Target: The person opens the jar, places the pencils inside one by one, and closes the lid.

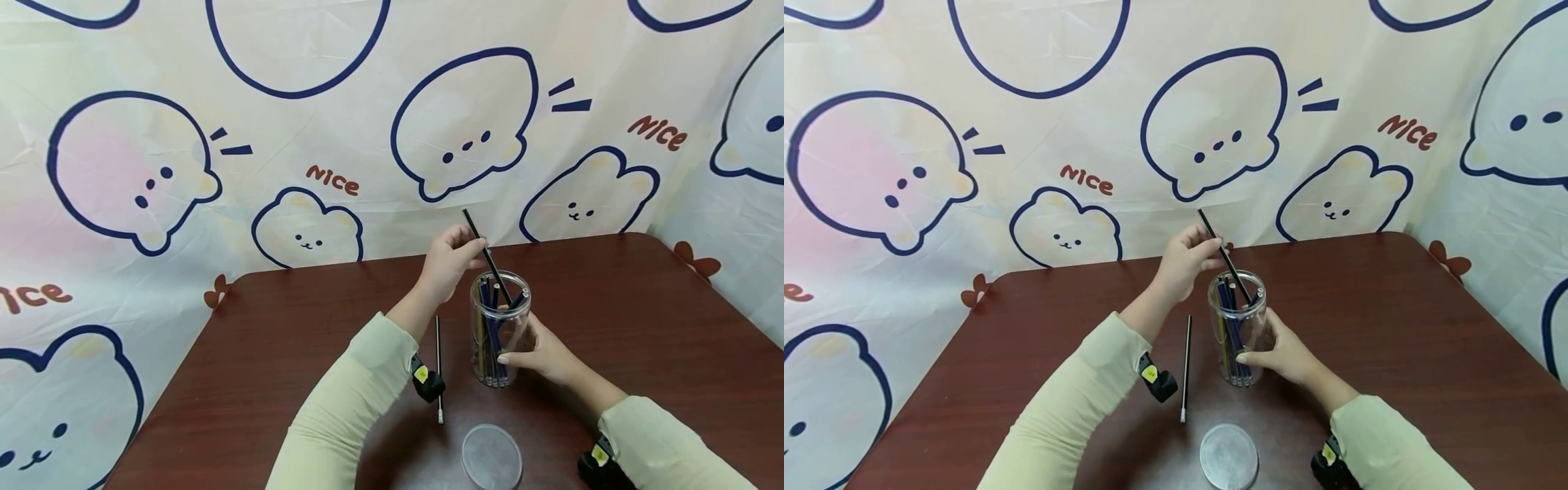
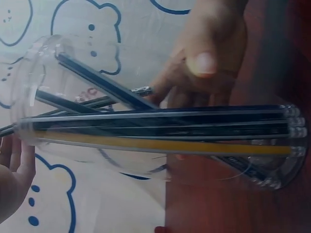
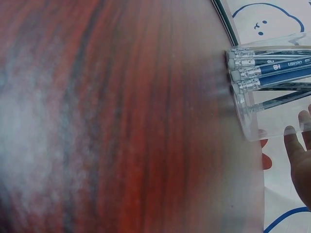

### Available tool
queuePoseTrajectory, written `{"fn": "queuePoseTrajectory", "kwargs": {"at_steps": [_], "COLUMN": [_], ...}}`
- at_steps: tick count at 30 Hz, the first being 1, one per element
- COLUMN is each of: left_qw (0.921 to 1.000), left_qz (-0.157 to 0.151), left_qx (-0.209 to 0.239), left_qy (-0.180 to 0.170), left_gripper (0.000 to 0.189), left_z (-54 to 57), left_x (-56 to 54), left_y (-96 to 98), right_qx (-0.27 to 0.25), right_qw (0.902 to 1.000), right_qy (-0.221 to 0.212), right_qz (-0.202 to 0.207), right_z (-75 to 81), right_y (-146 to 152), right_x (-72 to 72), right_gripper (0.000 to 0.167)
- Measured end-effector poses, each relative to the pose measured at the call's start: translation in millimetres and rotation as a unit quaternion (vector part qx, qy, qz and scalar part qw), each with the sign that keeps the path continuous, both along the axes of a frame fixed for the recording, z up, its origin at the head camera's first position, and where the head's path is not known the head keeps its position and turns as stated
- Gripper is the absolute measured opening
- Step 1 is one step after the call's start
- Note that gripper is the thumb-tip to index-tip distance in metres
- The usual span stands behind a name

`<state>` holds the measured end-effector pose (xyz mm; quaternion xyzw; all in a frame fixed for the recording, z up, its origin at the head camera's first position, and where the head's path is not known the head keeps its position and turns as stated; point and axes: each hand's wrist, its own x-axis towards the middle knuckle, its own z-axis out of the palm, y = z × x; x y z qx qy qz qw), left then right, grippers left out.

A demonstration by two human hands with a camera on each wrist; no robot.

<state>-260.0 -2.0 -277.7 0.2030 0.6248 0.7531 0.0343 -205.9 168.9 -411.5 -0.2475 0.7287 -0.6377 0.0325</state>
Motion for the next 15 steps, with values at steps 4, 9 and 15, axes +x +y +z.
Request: {"fn": "queuePoseTrajectory", "kwargs": {"at_steps": [4,9,15], "left_qw": [0.9999,0.9999,0.9998], "left_qz": [0.002,0.002,-0.011], "left_qx": [-0.007,-0.015,-0.003], "left_qy": [-0.008,0.005,0.013], "left_gripper": [0.010,0.008,0.004], "left_z": [-8.5,-15.0,-18.0], "left_x": [0.8,1.3,-0.2], "left_y": [-0.1,-1.1,-3.1], "right_qx": [0.007,0.013,0.013], "right_qw": [1.0000,0.9999,0.9999], "right_qy": [0.004,0.003,0.002], "right_qz": [0.001,-0.005,-0.007], "right_z": [0.5,0.9,1.4], "right_y": [-1,-1,1], "right_x": [-0.3,1.3,0.9], "right_gripper": [0.075,0.071,0.069]}}
